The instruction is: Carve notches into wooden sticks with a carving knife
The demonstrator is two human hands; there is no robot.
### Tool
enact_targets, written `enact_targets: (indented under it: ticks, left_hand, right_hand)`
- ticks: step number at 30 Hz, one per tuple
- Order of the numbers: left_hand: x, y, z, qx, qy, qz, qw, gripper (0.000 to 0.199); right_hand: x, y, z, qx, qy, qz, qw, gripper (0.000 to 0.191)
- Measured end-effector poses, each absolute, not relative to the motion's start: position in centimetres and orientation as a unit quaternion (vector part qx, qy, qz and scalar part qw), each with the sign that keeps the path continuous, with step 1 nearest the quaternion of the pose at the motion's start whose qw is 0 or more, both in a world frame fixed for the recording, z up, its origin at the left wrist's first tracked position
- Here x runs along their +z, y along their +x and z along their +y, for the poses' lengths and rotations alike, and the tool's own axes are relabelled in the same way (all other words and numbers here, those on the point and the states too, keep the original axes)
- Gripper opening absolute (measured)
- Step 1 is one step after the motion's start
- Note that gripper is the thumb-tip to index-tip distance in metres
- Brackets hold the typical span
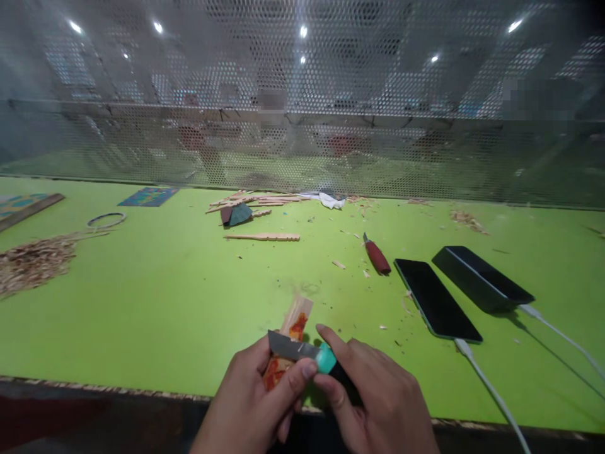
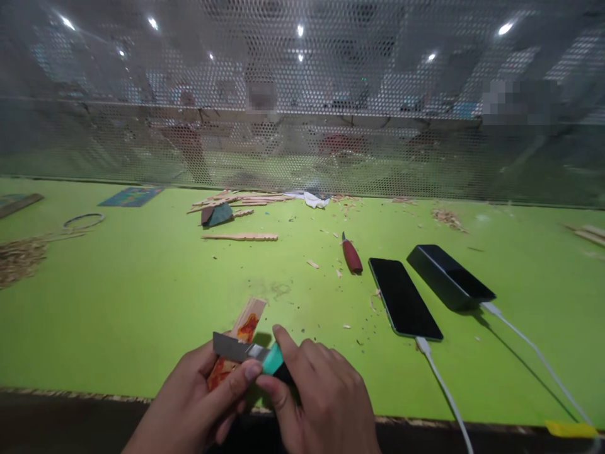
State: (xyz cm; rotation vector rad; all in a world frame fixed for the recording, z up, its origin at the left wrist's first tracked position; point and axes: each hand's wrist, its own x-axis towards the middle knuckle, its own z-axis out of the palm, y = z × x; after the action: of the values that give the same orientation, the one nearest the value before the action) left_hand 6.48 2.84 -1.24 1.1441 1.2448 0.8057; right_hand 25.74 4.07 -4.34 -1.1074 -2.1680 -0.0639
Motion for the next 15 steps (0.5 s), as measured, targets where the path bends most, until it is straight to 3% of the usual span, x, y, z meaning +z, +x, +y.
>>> enact_targets:
  ticks: [15]
  left_hand:
    - [0.2,7.6,2.6,0.364,0.437,0.574,0.588,0.047]
  right_hand:
    - [-5.3,25.1,3.4,-0.017,-0.456,-0.802,0.384,0.046]
